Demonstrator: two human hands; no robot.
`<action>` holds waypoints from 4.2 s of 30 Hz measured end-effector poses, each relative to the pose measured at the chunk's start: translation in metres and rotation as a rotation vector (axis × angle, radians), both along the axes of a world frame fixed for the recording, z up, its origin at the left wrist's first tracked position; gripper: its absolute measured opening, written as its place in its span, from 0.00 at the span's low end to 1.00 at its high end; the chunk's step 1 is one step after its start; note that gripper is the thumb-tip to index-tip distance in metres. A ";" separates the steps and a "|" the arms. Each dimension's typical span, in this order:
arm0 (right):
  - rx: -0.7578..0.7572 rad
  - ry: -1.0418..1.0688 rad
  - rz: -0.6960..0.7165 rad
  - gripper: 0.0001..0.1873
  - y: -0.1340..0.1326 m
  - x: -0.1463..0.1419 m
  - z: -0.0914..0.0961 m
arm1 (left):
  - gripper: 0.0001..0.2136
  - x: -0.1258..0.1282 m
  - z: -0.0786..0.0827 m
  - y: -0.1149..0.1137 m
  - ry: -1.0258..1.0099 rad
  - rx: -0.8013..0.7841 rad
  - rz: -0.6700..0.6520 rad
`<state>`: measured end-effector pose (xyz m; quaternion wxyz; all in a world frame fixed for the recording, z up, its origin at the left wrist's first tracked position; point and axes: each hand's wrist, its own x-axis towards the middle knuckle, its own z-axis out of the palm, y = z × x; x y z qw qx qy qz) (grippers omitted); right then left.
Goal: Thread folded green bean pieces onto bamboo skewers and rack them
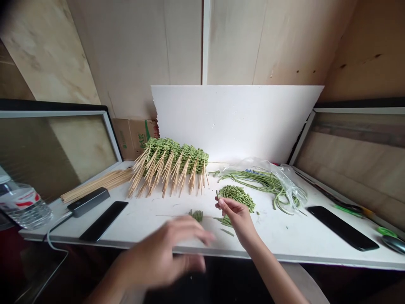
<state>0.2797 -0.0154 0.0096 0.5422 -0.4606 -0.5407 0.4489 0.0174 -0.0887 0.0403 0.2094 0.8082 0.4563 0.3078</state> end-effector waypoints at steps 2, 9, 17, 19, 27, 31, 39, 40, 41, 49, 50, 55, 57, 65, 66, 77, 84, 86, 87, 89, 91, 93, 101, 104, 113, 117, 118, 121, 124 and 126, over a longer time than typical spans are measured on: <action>-0.011 0.012 -0.011 0.24 0.001 0.001 0.002 | 0.13 -0.017 -0.004 0.021 0.042 -0.045 0.085; -0.019 -0.028 0.010 0.23 0.000 0.001 0.006 | 0.11 -0.061 -0.054 0.081 0.189 -0.154 0.184; -0.054 0.074 0.048 0.24 -0.003 0.001 0.006 | 0.08 -0.037 -0.058 0.074 0.261 -0.020 0.144; -0.037 0.112 0.070 0.21 -0.004 0.002 0.009 | 0.08 -0.038 -0.058 0.075 0.248 -0.024 0.151; -0.032 0.399 0.064 0.19 0.000 0.008 0.014 | 0.12 -0.051 -0.042 0.076 0.064 0.021 0.204; -0.061 0.500 0.052 0.20 0.002 0.011 0.011 | 0.16 -0.044 -0.025 0.066 0.022 0.112 0.192; -0.051 0.584 0.053 0.19 0.003 0.016 0.009 | 0.16 -0.023 -0.007 0.040 0.001 0.217 0.136; -0.056 0.594 0.061 0.19 0.002 0.016 0.010 | 0.15 -0.021 -0.007 0.038 0.006 0.215 0.128; -0.059 0.603 0.070 0.19 0.002 0.016 0.010 | 0.15 -0.020 -0.006 0.037 0.007 0.213 0.123; -0.063 0.540 0.090 0.17 -0.002 0.013 0.014 | 0.15 -0.018 -0.001 0.033 0.008 0.178 0.104; -0.062 0.536 0.092 0.17 -0.002 0.013 0.014 | 0.15 -0.019 -0.001 0.033 0.010 0.179 0.102; -0.057 0.506 0.093 0.17 -0.003 0.013 0.013 | 0.15 -0.020 0.000 0.032 0.010 0.164 0.087; -0.046 0.500 0.102 0.16 -0.002 0.014 0.011 | 0.15 -0.020 0.001 0.031 0.003 0.154 0.088; -0.030 0.525 0.122 0.15 -0.001 0.014 0.009 | 0.14 -0.021 0.002 0.032 -0.017 0.132 0.096; -0.032 0.538 0.127 0.15 -0.002 0.013 0.010 | 0.14 -0.021 0.002 0.032 -0.019 0.132 0.096; -0.061 0.628 0.059 0.20 -0.002 0.009 0.011 | 0.14 -0.023 0.004 0.031 0.003 0.130 0.078; -0.065 0.621 0.058 0.20 -0.003 0.007 0.008 | 0.13 -0.025 0.004 0.030 0.019 0.136 0.072; -0.053 0.589 0.058 0.19 -0.001 0.008 0.007 | 0.13 -0.025 0.004 0.031 0.026 0.142 0.072; -0.042 0.571 0.056 0.18 -0.001 0.009 0.006 | 0.13 -0.025 0.004 0.031 0.030 0.146 0.073; -0.004 0.525 0.045 0.17 0.001 0.010 0.004 | 0.13 -0.025 0.005 0.031 0.038 0.160 0.074; 0.046 0.458 0.023 0.16 0.003 0.012 0.002 | 0.13 -0.024 0.005 0.030 0.045 0.175 0.073; 0.088 0.376 0.001 0.15 0.003 0.013 0.002 | 0.12 -0.024 0.006 0.029 0.050 0.185 0.071; 0.084 0.364 -0.001 0.16 -0.002 0.011 0.008 | 0.12 -0.022 0.004 0.031 0.002 0.202 0.089; 0.065 0.407 0.015 0.17 -0.004 0.010 0.011 | 0.12 -0.022 0.005 0.031 -0.012 0.199 0.093; 0.117 0.298 -0.031 0.18 0.002 0.013 0.004 | 0.12 -0.018 0.001 0.030 -0.009 0.229 0.055; 0.143 0.233 -0.082 0.22 0.001 0.010 0.006 | 0.12 -0.018 -0.002 0.030 -0.011 0.233 0.047; 0.146 0.223 -0.087 0.22 -0.001 0.009 0.006 | 0.12 -0.018 -0.002 0.030 -0.011 0.233 0.049; 0.151 0.203 -0.051 0.19 -0.005 0.003 0.007 | 0.12 -0.014 -0.001 0.028 -0.010 0.229 0.048; 0.150 0.208 -0.001 0.17 -0.010 -0.005 0.005 | 0.12 -0.010 0.000 0.027 -0.017 0.230 0.035; 0.154 0.206 0.006 0.18 -0.013 -0.009 0.005 | 0.13 -0.008 0.001 0.027 -0.029 0.224 0.035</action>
